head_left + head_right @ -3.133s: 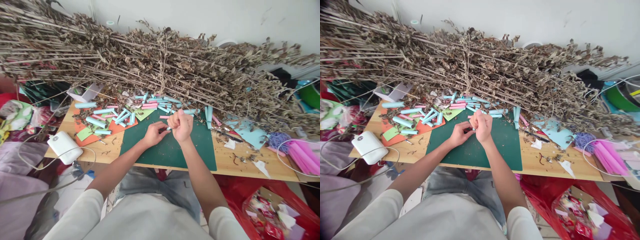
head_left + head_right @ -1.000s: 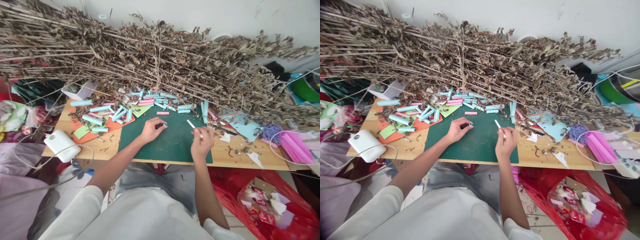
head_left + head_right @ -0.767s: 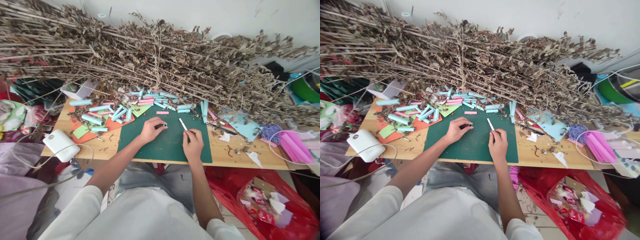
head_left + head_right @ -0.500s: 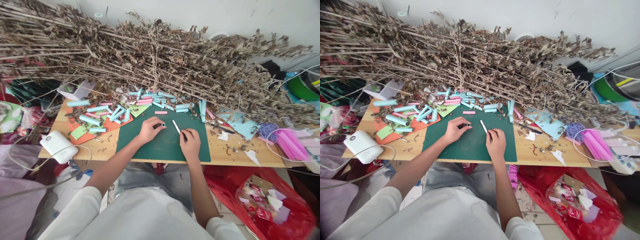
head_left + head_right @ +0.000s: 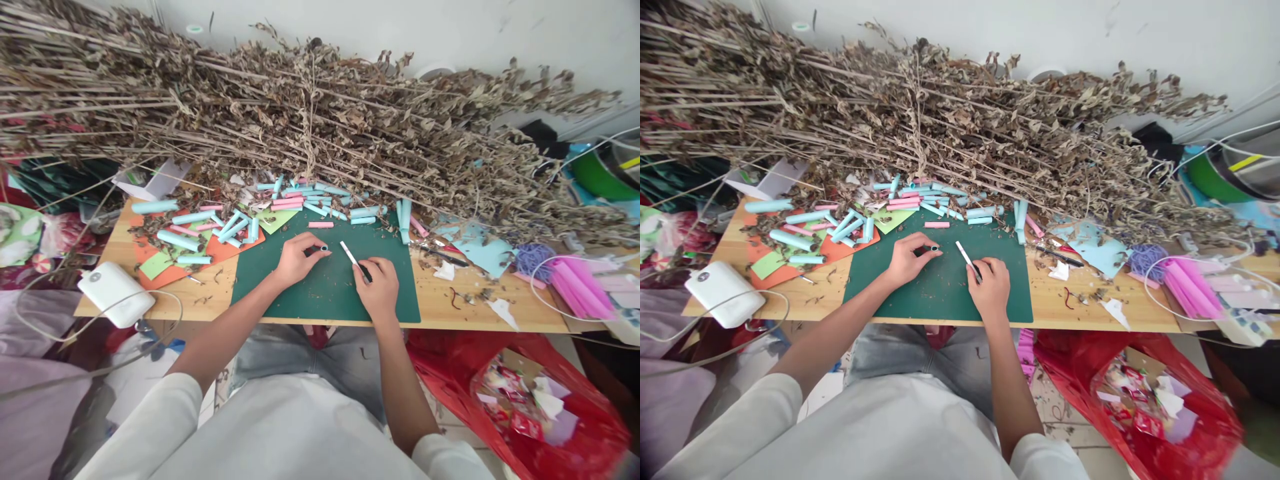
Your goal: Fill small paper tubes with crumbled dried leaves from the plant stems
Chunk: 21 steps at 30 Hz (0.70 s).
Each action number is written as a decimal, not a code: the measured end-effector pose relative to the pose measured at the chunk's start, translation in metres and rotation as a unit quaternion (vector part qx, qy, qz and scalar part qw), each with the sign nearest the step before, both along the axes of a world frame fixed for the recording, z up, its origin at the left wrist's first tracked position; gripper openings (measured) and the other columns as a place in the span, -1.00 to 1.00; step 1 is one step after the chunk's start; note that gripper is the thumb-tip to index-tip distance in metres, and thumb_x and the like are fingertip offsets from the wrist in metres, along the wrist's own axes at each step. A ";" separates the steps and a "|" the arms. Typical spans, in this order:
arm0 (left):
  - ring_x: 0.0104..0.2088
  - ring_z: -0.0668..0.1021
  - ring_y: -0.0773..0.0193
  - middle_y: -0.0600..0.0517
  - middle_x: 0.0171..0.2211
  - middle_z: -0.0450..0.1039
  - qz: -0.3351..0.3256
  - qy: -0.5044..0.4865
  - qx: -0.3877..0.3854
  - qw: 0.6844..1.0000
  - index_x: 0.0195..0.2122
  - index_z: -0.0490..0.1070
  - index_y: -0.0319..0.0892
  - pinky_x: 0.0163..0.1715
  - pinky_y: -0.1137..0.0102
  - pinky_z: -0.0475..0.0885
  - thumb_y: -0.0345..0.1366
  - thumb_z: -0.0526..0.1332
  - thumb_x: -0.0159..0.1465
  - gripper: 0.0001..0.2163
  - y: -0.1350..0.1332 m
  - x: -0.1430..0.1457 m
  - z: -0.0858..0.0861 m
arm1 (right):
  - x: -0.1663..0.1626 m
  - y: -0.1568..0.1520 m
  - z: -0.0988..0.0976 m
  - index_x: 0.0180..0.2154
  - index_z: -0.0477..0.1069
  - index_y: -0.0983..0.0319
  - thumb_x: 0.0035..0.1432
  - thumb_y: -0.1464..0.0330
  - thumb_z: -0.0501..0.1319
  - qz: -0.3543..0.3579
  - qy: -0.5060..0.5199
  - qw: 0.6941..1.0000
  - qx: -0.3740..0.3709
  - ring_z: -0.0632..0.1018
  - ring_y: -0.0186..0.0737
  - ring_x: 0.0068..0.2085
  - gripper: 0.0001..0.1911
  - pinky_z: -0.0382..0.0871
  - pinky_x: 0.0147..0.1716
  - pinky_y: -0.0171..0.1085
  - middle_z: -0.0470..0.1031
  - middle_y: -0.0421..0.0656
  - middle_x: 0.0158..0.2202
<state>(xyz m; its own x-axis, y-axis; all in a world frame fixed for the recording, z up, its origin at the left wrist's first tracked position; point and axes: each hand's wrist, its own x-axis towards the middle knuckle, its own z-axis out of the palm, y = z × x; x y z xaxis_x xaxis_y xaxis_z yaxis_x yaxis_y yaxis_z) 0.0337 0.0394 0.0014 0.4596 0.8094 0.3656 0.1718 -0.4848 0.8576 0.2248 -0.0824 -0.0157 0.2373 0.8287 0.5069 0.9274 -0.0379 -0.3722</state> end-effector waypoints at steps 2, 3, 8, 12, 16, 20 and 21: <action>-0.42 0.48 0.32 0.01 -0.41 0.50 0.002 0.003 -0.003 1.000 -0.37 0.54 -0.16 -0.40 0.44 0.35 -0.19 0.34 0.21 -0.85 0.000 0.000 0.000 | 0.000 0.000 0.000 -0.29 0.53 0.21 0.22 0.29 0.23 0.001 0.001 1.000 0.001 0.48 -0.16 -0.21 -0.85 0.39 -0.16 -0.18 0.49 -0.09 -0.28; -0.42 0.48 0.32 0.01 -0.41 0.50 0.002 0.003 -0.004 1.000 -0.37 0.54 -0.16 -0.40 0.44 0.35 -0.19 0.34 0.21 -0.85 0.000 0.000 0.000 | 0.000 0.000 0.000 -0.30 0.53 0.21 0.22 0.29 0.23 0.002 0.002 1.000 0.002 0.48 -0.16 -0.21 -0.86 0.39 -0.16 -0.19 0.48 -0.09 -0.28; -0.41 0.48 0.33 0.02 -0.41 0.50 0.004 -0.003 0.001 1.000 -0.37 0.53 -0.16 -0.41 0.45 0.36 -0.20 0.35 0.21 -0.86 0.000 0.000 0.000 | 0.001 0.001 0.000 -0.32 0.52 0.22 0.22 0.30 0.24 0.005 0.004 1.000 0.008 0.47 -0.17 -0.22 -0.86 0.40 -0.16 -0.19 0.48 -0.09 -0.30; -0.42 0.48 0.35 0.04 -0.42 0.49 0.005 -0.004 0.009 1.000 -0.38 0.52 -0.17 -0.41 0.46 0.36 -0.21 0.36 0.20 -0.86 0.000 -0.001 0.000 | 0.001 0.001 0.000 -0.32 0.53 0.21 0.22 0.30 0.24 0.004 0.004 1.000 0.009 0.47 -0.17 -0.22 -0.86 0.40 -0.16 -0.19 0.48 -0.09 -0.29; -0.43 0.48 0.35 0.04 -0.42 0.49 0.005 -0.002 0.012 1.000 -0.38 0.52 -0.17 -0.42 0.46 0.38 -0.21 0.35 0.20 -0.86 0.000 -0.001 0.000 | 0.001 0.000 0.001 -0.32 0.53 0.21 0.20 0.29 0.26 0.002 -0.004 1.000 0.012 0.47 -0.17 -0.22 -0.87 0.40 -0.17 -0.20 0.48 -0.09 -0.29; -0.44 0.49 0.35 0.03 -0.42 0.48 0.015 -0.002 0.011 1.000 -0.37 0.51 -0.17 -0.44 0.45 0.39 -0.19 0.35 0.20 -0.84 0.000 -0.001 -0.001 | 0.001 0.000 0.001 -0.32 0.52 0.21 0.20 0.28 0.26 -0.001 -0.004 1.000 0.014 0.47 -0.17 -0.22 -0.86 0.39 -0.18 -0.20 0.48 -0.09 -0.30; -0.44 0.48 0.35 0.03 -0.42 0.48 0.020 -0.001 0.011 1.000 -0.37 0.51 -0.17 -0.44 0.45 0.39 -0.18 0.36 0.20 -0.84 0.000 -0.001 -0.002 | 0.001 0.000 0.001 -0.32 0.52 0.21 0.20 0.28 0.26 -0.001 -0.003 1.000 0.014 0.47 -0.17 -0.22 -0.86 0.39 -0.18 -0.20 0.48 -0.09 -0.30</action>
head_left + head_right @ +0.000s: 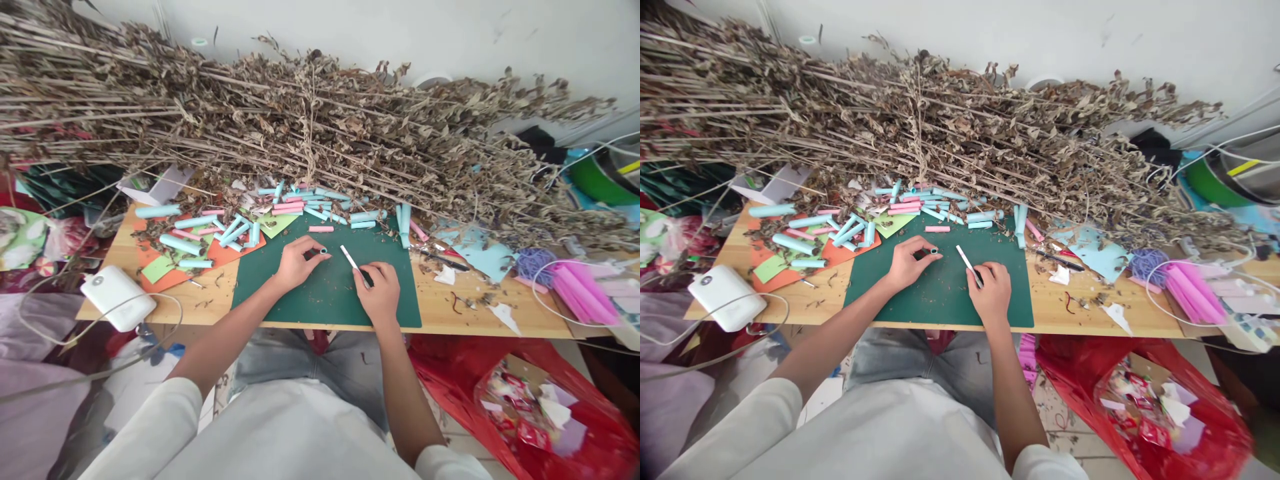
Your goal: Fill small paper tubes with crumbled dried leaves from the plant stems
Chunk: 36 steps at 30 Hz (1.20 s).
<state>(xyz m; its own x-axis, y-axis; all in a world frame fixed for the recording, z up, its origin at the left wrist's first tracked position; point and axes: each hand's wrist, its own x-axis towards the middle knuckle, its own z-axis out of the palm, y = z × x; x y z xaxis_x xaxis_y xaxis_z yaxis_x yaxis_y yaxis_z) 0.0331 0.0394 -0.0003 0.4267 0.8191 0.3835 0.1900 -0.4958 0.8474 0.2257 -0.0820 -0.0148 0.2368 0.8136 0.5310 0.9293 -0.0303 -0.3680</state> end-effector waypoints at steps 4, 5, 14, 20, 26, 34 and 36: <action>-0.45 0.48 0.35 0.04 -0.42 0.47 0.005 0.002 0.006 1.000 -0.37 0.51 -0.17 -0.45 0.45 0.40 -0.17 0.35 0.20 -0.83 0.000 0.000 -0.002 | 0.000 0.000 0.000 -0.32 0.53 0.21 0.20 0.28 0.26 0.000 0.002 1.000 -0.001 0.47 -0.17 -0.22 -0.85 0.39 -0.18 -0.20 0.48 -0.10 -0.29; -0.45 0.48 0.35 0.04 -0.42 0.47 0.004 0.001 0.010 1.000 -0.38 0.51 -0.17 -0.44 0.45 0.40 -0.18 0.35 0.20 -0.83 0.001 0.000 -0.002 | 0.000 0.000 0.000 -0.32 0.53 0.21 0.20 0.27 0.25 0.000 0.003 1.000 -0.001 0.47 -0.17 -0.22 -0.85 0.39 -0.17 -0.20 0.48 -0.10 -0.29; -0.36 0.52 0.29 -0.03 -0.33 0.54 -0.002 -0.008 0.005 1.000 -0.27 0.57 -0.12 -0.35 0.40 0.42 -0.19 0.31 0.24 -0.86 0.000 -0.002 -0.001 | -0.001 0.000 0.000 -0.33 0.52 0.20 0.22 0.28 0.23 -0.002 0.018 1.000 -0.005 0.47 -0.17 -0.22 -0.84 0.39 -0.17 -0.19 0.48 -0.09 -0.30; -0.36 0.53 0.26 -0.03 -0.33 0.55 0.015 -0.010 -0.048 0.999 -0.27 0.61 -0.10 -0.34 0.40 0.43 -0.18 0.34 0.19 -0.85 -0.003 -0.001 0.002 | -0.001 0.000 0.000 -0.34 0.52 0.19 0.22 0.27 0.22 0.002 0.018 1.000 -0.009 0.47 -0.17 -0.21 -0.84 0.38 -0.16 -0.18 0.48 -0.10 -0.30; -0.31 0.60 0.25 -0.02 -0.29 0.58 0.031 -0.157 -0.262 0.952 -0.03 0.50 -0.15 -0.28 0.37 0.55 -0.13 0.36 0.17 -0.63 0.000 -0.001 0.011 | -0.001 0.001 0.002 -0.35 0.52 0.22 0.23 0.30 0.22 0.003 0.013 1.000 0.001 0.47 -0.18 -0.24 -0.83 0.38 -0.19 -0.21 0.49 -0.09 -0.32; -0.42 0.61 0.46 0.02 -0.37 0.56 0.058 -0.351 -0.541 0.762 -0.22 0.46 -0.25 -0.48 0.70 0.51 -0.38 0.27 0.27 -0.92 0.013 -0.008 0.036 | 0.000 0.001 0.001 -0.34 0.52 0.20 0.24 0.30 0.20 0.009 0.018 1.000 -0.011 0.47 -0.17 -0.23 -0.83 0.37 -0.15 -0.18 0.49 -0.10 -0.32; -0.41 0.60 0.49 0.02 -0.39 0.55 0.058 -0.368 -0.558 0.742 -0.27 0.48 -0.27 -0.45 0.73 0.51 -0.41 0.24 0.30 -0.95 0.011 -0.008 0.037 | 0.000 0.001 0.000 -0.34 0.52 0.20 0.24 0.30 0.20 0.007 0.017 1.000 -0.010 0.47 -0.16 -0.23 -0.83 0.38 -0.17 -0.18 0.49 -0.10 -0.32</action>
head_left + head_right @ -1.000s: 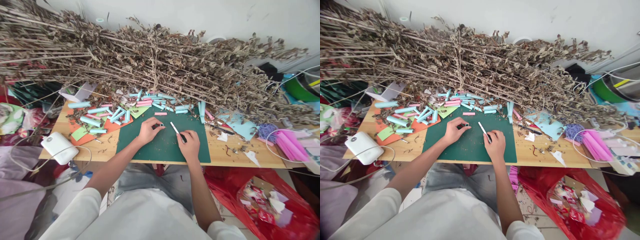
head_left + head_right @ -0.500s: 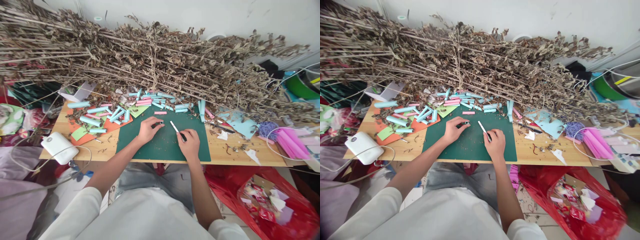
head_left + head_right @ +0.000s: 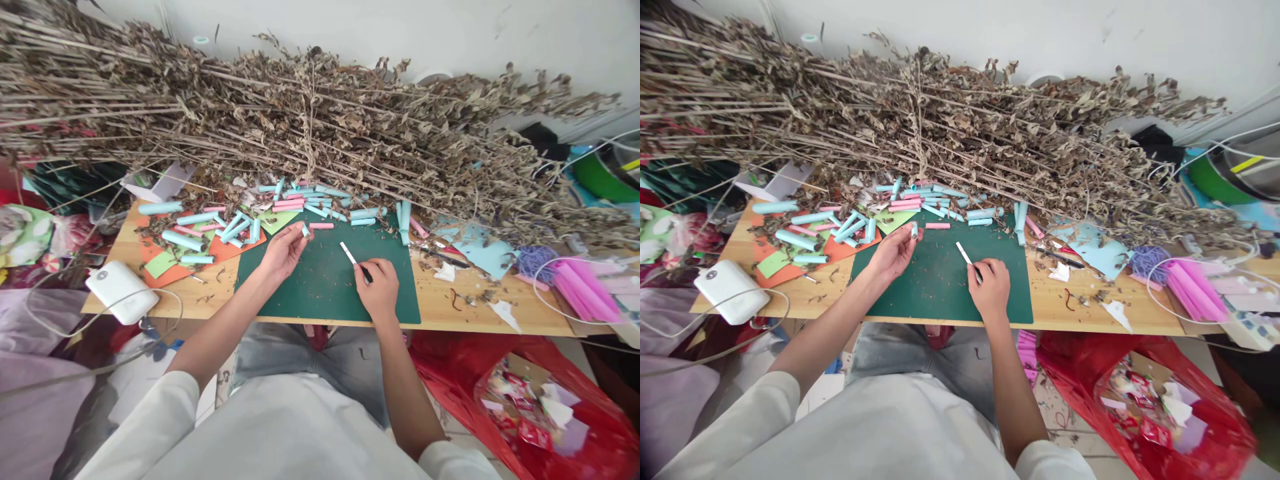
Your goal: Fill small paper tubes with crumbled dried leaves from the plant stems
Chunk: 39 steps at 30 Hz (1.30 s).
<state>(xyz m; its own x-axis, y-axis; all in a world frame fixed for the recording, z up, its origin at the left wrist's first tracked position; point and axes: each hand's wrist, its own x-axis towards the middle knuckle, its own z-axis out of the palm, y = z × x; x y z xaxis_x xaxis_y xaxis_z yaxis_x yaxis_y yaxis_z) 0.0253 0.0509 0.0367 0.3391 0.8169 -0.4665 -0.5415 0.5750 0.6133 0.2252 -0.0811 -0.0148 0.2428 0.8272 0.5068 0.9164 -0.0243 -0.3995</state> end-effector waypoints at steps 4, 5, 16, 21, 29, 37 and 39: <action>-0.40 0.60 0.51 0.04 -0.41 0.53 0.007 -0.019 -0.014 1.000 -0.33 0.48 -0.28 -0.42 0.76 0.52 -0.41 0.25 0.30 -0.93 -0.005 0.002 -0.002 | 0.002 0.000 -0.002 -0.34 0.52 0.20 0.23 0.30 0.20 -0.002 0.004 1.000 0.004 0.48 -0.16 -0.22 -0.83 0.39 -0.16 -0.17 0.49 -0.09 -0.32; -0.40 0.60 0.51 0.04 -0.42 0.52 0.009 -0.018 -0.017 1.000 -0.33 0.47 -0.28 -0.42 0.76 0.52 -0.40 0.26 0.29 -0.93 -0.007 0.003 -0.002 | 0.002 -0.001 -0.001 -0.34 0.52 0.19 0.23 0.30 0.20 -0.003 0.007 1.000 0.007 0.48 -0.15 -0.22 -0.84 0.39 -0.16 -0.16 0.49 -0.09 -0.32; -0.46 0.60 0.44 0.09 -0.42 0.52 0.004 0.051 0.032 0.998 -0.21 0.35 -0.21 -0.47 0.63 0.51 -0.30 0.40 0.15 -0.73 -0.046 0.010 0.004 | -0.063 0.006 0.060 0.01 0.43 0.11 0.11 0.24 0.34 0.142 0.469 0.871 -0.031 0.54 -0.29 -0.34 -0.59 0.49 -0.37 -0.29 0.51 -0.19 -0.31; -0.49 0.56 0.46 0.14 -0.45 0.49 0.010 0.062 0.057 0.996 -0.20 0.31 -0.18 -0.44 0.57 0.52 -0.24 0.45 0.08 -0.63 -0.060 0.012 0.006 | -0.077 0.012 0.051 -0.17 0.53 0.15 0.01 0.25 0.42 0.113 0.562 0.819 0.000 0.57 -0.27 -0.34 -0.69 0.54 -0.33 -0.26 0.55 -0.20 -0.35; -0.49 0.56 0.48 0.11 -0.41 0.51 0.018 0.057 0.034 0.998 -0.21 0.32 -0.19 -0.43 0.59 0.52 -0.27 0.44 0.10 -0.66 -0.068 0.011 0.003 | -0.077 0.007 0.046 -0.27 0.59 0.16 -0.02 0.25 0.43 0.098 0.625 0.774 -0.005 0.60 -0.25 -0.44 -0.77 0.60 -0.39 -0.20 0.62 -0.20 -0.38; -0.50 0.56 0.49 0.12 -0.43 0.50 0.014 0.053 0.018 0.998 -0.21 0.32 -0.20 -0.44 0.61 0.51 -0.28 0.44 0.10 -0.66 -0.074 0.011 0.000 | -0.072 0.003 0.042 -0.28 0.61 0.17 -0.06 0.27 0.45 0.097 0.696 0.709 -0.052 0.59 -0.31 -0.49 -0.76 0.57 -0.48 -0.28 0.61 -0.22 -0.46; -0.53 0.55 0.48 0.14 -0.46 0.48 0.007 0.050 0.021 0.999 -0.22 0.31 -0.20 -0.46 0.60 0.51 -0.26 0.45 0.09 -0.64 -0.074 0.011 0.000 | -0.072 0.002 0.044 -0.26 0.61 0.17 -0.05 0.27 0.45 0.099 0.709 0.695 -0.064 0.59 -0.32 -0.50 -0.75 0.57 -0.48 -0.29 0.61 -0.22 -0.45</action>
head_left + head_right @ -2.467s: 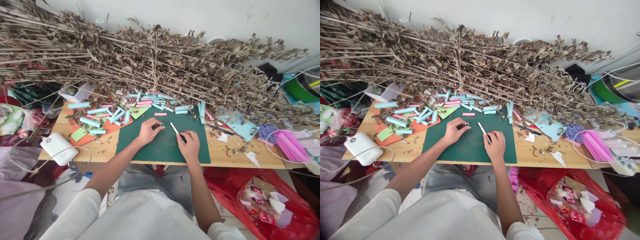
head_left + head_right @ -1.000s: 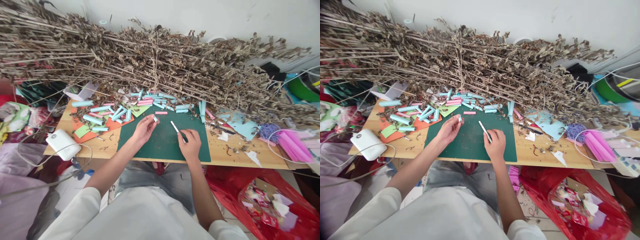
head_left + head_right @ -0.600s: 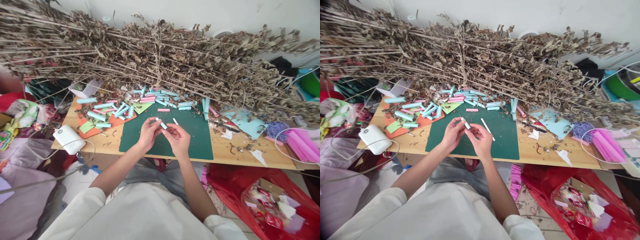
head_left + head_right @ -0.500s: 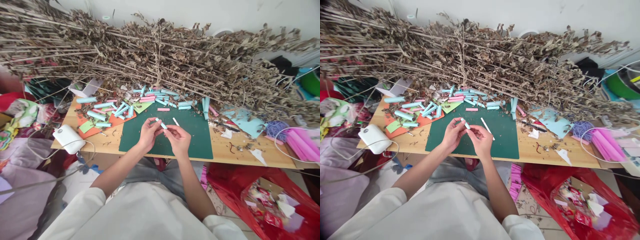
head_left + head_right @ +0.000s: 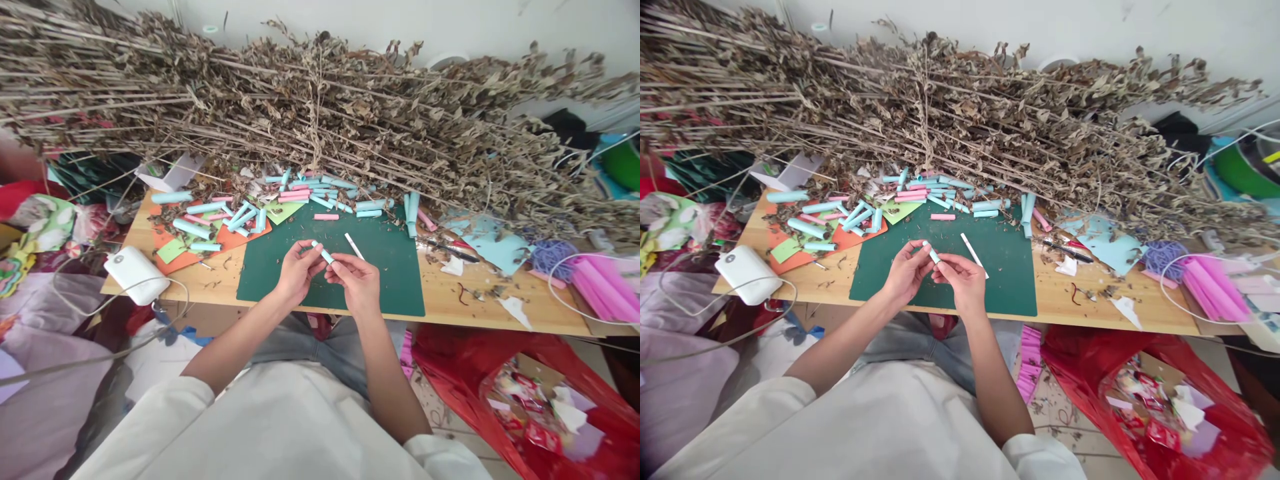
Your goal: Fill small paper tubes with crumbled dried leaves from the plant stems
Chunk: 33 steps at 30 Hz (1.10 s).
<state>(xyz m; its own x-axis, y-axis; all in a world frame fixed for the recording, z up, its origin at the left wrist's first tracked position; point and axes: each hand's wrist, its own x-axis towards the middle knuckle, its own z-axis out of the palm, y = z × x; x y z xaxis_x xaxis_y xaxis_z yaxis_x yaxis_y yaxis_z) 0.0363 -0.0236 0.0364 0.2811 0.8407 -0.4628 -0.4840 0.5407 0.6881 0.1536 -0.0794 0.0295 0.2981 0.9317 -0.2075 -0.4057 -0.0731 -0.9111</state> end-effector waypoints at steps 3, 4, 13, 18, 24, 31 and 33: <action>-0.57 0.54 0.45 0.15 -0.50 0.47 -0.010 -0.013 0.014 1.000 -0.21 0.29 -0.19 -0.51 0.57 0.49 -0.22 0.46 0.06 -0.60 -0.001 0.000 -0.002 | 0.000 -0.001 0.004 -0.24 0.61 0.17 -0.06 0.27 0.46 0.021 0.023 0.999 -0.008 0.60 -0.31 -0.49 -0.72 0.59 -0.46 -0.28 0.63 -0.20 -0.43; -0.57 0.54 0.44 0.15 -0.50 0.47 -0.011 -0.016 0.017 1.000 -0.20 0.29 -0.18 -0.52 0.56 0.49 -0.21 0.47 0.05 -0.59 -0.002 0.000 -0.002 | 0.000 -0.002 0.005 -0.24 0.61 0.17 -0.07 0.27 0.46 0.025 0.029 0.999 -0.011 0.61 -0.31 -0.49 -0.71 0.60 -0.46 -0.29 0.63 -0.20 -0.43; -0.57 0.53 0.43 0.14 -0.51 0.47 0.006 -0.025 0.026 0.999 -0.20 0.31 -0.21 -0.50 0.54 0.50 -0.23 0.49 0.01 -0.56 -0.007 0.000 0.000 | -0.001 -0.001 0.009 -0.35 0.62 0.21 -0.16 0.28 0.50 0.018 0.056 0.998 -0.033 0.61 -0.33 -0.51 -0.74 0.59 -0.48 -0.37 0.64 -0.18 -0.46; -0.57 0.52 0.44 0.13 -0.50 0.47 0.013 -0.033 0.006 0.999 -0.20 0.32 -0.21 -0.52 0.55 0.49 -0.23 0.50 0.00 -0.56 -0.007 0.003 -0.002 | -0.002 0.002 0.006 -0.37 0.62 0.21 -0.18 0.28 0.50 0.006 0.046 0.998 -0.038 0.60 -0.31 -0.52 -0.74 0.59 -0.49 -0.33 0.63 -0.18 -0.48; -0.57 0.52 0.43 0.12 -0.49 0.48 0.016 -0.028 -0.008 0.999 -0.20 0.32 -0.21 -0.53 0.55 0.49 -0.24 0.51 -0.03 -0.54 -0.007 0.003 -0.009 | -0.006 0.002 -0.004 -0.38 0.62 0.22 -0.16 0.27 0.50 -0.015 0.013 0.999 -0.033 0.60 -0.30 -0.53 -0.75 0.59 -0.50 -0.31 0.63 -0.17 -0.49; -0.54 0.55 0.42 0.12 -0.47 0.49 0.016 -0.012 0.003 1.000 -0.20 0.31 -0.19 -0.49 0.53 0.51 -0.24 0.49 -0.01 -0.56 -0.004 0.000 -0.010 | -0.003 0.000 -0.007 -0.33 0.63 0.21 -0.14 0.26 0.49 0.000 0.026 0.999 -0.047 0.63 -0.26 -0.45 -0.72 0.63 -0.41 -0.26 0.65 -0.16 -0.43; -0.55 0.55 0.42 0.10 -0.47 0.50 0.006 -0.014 0.005 1.000 -0.21 0.31 -0.19 -0.50 0.53 0.51 -0.24 0.49 0.00 -0.57 -0.003 0.000 -0.009 | -0.001 -0.001 -0.005 -0.32 0.63 0.20 -0.14 0.26 0.49 0.006 0.036 0.998 -0.044 0.63 -0.28 -0.45 -0.72 0.63 -0.41 -0.27 0.65 -0.17 -0.43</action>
<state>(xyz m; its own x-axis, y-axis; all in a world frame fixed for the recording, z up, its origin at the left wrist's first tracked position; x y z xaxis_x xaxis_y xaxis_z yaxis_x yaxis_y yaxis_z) 0.0365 -0.0262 0.0271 0.2830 0.8492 -0.4458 -0.5103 0.5269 0.6797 0.1523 -0.0802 0.0244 0.2677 0.9127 -0.3088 -0.4693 -0.1564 -0.8691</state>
